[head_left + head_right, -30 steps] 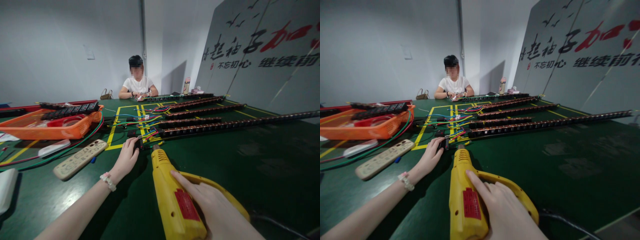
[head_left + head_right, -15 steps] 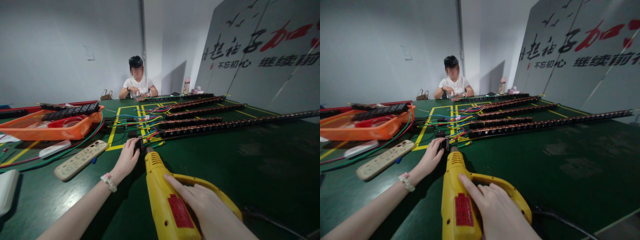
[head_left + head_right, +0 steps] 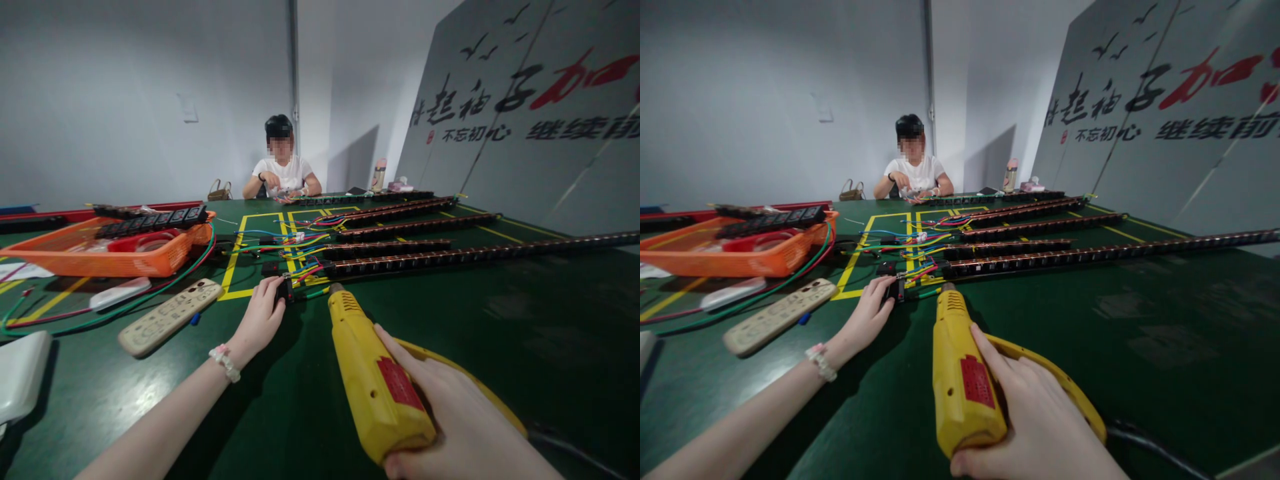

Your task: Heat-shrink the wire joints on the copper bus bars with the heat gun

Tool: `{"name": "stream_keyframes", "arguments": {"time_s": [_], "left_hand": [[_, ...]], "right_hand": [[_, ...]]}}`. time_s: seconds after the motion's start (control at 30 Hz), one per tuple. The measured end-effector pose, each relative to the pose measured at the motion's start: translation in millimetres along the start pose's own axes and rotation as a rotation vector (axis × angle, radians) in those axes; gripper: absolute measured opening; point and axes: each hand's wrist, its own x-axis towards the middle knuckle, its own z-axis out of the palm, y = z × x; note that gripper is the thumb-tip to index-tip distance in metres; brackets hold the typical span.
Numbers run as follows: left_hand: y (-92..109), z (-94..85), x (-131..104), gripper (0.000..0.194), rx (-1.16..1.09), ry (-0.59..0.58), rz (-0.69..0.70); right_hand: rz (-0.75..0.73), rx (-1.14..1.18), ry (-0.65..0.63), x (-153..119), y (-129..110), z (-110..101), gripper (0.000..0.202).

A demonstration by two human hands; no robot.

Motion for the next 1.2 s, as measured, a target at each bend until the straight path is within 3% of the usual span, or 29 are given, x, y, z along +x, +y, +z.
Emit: {"name": "stream_keyframes", "arguments": {"time_s": [0.43, 0.7, 0.87, 1.2], "left_hand": [[-1.3, 1.4, 0.6, 0.039, 0.009, 0.004, 0.014], [-0.2, 0.6, 0.7, 0.038, 0.020, -0.007, 0.007], [0.7, -0.3, 0.2, 0.038, 0.013, -0.015, -0.001], [1.5, 0.3, 0.4, 0.038, 0.026, -0.004, 0.010]], "right_hand": [[-0.004, 0.016, -0.015, -2.2, -11.6, 7.3, 0.123], [-0.093, -0.038, -0.006, -3.7, -32.4, 22.2, 0.097], [-0.109, -0.062, 0.046, -4.6, -41.9, 20.7, 0.091], [-0.154, -0.052, 0.037, -3.6, -31.1, 25.4, 0.093]]}}
